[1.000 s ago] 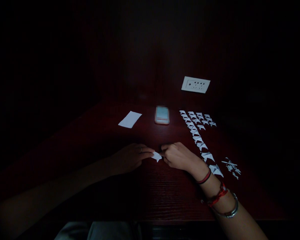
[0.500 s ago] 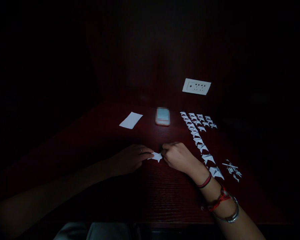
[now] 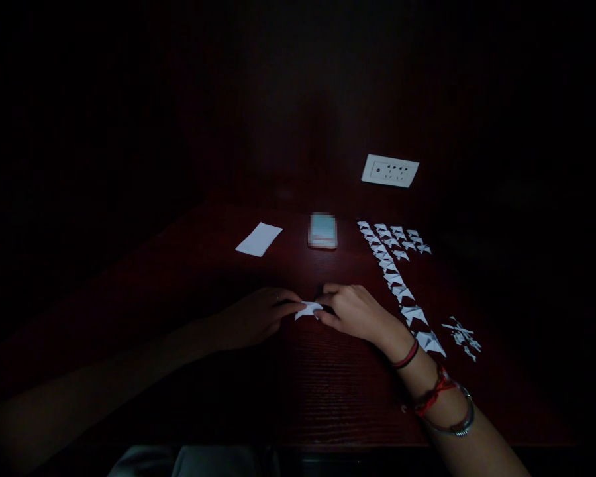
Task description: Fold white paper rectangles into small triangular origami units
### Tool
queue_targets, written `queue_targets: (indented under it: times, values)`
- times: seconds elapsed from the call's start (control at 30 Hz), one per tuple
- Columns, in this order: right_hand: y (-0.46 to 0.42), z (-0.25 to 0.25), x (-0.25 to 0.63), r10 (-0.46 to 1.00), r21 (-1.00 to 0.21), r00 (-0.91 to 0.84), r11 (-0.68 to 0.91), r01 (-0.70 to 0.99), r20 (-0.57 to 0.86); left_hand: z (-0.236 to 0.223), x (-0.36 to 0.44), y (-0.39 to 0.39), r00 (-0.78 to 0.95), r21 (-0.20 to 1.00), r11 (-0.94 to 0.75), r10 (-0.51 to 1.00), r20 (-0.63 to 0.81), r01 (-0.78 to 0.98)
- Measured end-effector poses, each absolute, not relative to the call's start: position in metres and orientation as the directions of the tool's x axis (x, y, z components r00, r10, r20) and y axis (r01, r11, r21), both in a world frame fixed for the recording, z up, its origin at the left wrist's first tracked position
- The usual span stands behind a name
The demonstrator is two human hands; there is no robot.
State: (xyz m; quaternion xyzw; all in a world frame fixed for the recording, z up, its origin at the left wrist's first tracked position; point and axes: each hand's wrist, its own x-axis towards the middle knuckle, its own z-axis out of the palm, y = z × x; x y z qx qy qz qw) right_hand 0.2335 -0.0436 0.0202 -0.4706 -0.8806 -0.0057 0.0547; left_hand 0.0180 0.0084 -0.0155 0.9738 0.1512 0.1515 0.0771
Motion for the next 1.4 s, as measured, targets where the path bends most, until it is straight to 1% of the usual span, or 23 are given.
queue_targets:
  times: [0.17,0.3,0.37,0.43,0.5,0.57,0.63,0.73,0.8,0.93,1.03,1.17,1.23,1.3,1.4]
  values:
    - [-0.039,0.015,0.238,0.839,-0.075,-0.524,0.538,0.840,0.148,-0.021,0.018,0.009,0.852,0.269,-0.922,0.367,0.374,0.279]
    - [-0.033,0.008,0.241,0.823,-0.083,-0.541,0.560,0.824,0.173,-0.028,0.020,0.011,0.812,0.256,-0.906,0.418,0.408,0.337]
    - [-0.029,0.005,0.241,0.834,-0.074,-0.508,0.533,0.843,0.218,-0.027,0.020,0.011,0.826,0.248,-0.914,0.398,0.400,0.321]
    - [-0.025,0.002,0.242,0.853,-0.085,-0.446,0.483,0.872,0.272,-0.023,0.020,0.009,0.869,0.252,-0.935,0.331,0.367,0.249]
    - [-0.023,0.001,0.243,0.871,-0.145,-0.382,0.440,0.886,0.309,-0.016,0.020,0.005,0.906,0.269,-0.949,0.252,0.340,0.163]
    - [-0.022,0.003,0.244,0.892,-0.235,-0.322,0.402,0.885,0.316,-0.010,0.020,0.000,0.924,0.287,-0.951,0.208,0.319,0.115]
    - [-0.025,0.006,0.245,0.921,-0.324,-0.272,0.357,0.876,0.280,-0.007,0.020,-0.001,0.924,0.297,-0.948,0.214,0.317,0.117]
    - [-0.031,0.009,0.240,0.959,-0.411,-0.231,0.279,0.868,0.165,-0.008,0.017,0.006,0.895,0.290,-0.938,0.288,0.341,0.191]
    - [-0.035,0.009,0.231,0.970,-0.416,-0.207,0.242,0.877,0.130,-0.011,0.014,0.016,0.856,0.270,-0.927,0.352,0.379,0.262]
    - [-0.034,0.005,0.210,0.963,-0.300,-0.165,0.225,0.927,0.213,-0.017,0.005,0.038,0.782,0.255,-0.895,0.445,0.437,0.367]
    - [-0.025,0.008,0.205,0.961,-0.297,-0.216,0.259,0.919,0.170,-0.020,0.000,0.050,0.738,0.266,-0.867,0.498,0.455,0.421]
    - [-0.010,0.027,0.214,0.920,-0.373,-0.378,0.387,0.843,0.101,-0.024,-0.003,0.058,0.723,0.273,-0.859,0.512,0.465,0.433]
    - [-0.005,0.037,0.221,0.890,-0.398,-0.443,0.447,0.801,0.109,-0.026,-0.003,0.060,0.721,0.273,-0.861,0.509,0.470,0.429]
    - [-0.003,0.044,0.228,0.877,-0.404,-0.461,0.473,0.783,0.134,-0.027,-0.003,0.060,0.722,0.273,-0.863,0.505,0.472,0.425]
    - [-0.004,0.043,0.235,0.904,-0.393,-0.419,0.418,0.819,0.086,-0.028,-0.003,0.060,0.724,0.274,-0.865,0.502,0.473,0.421]
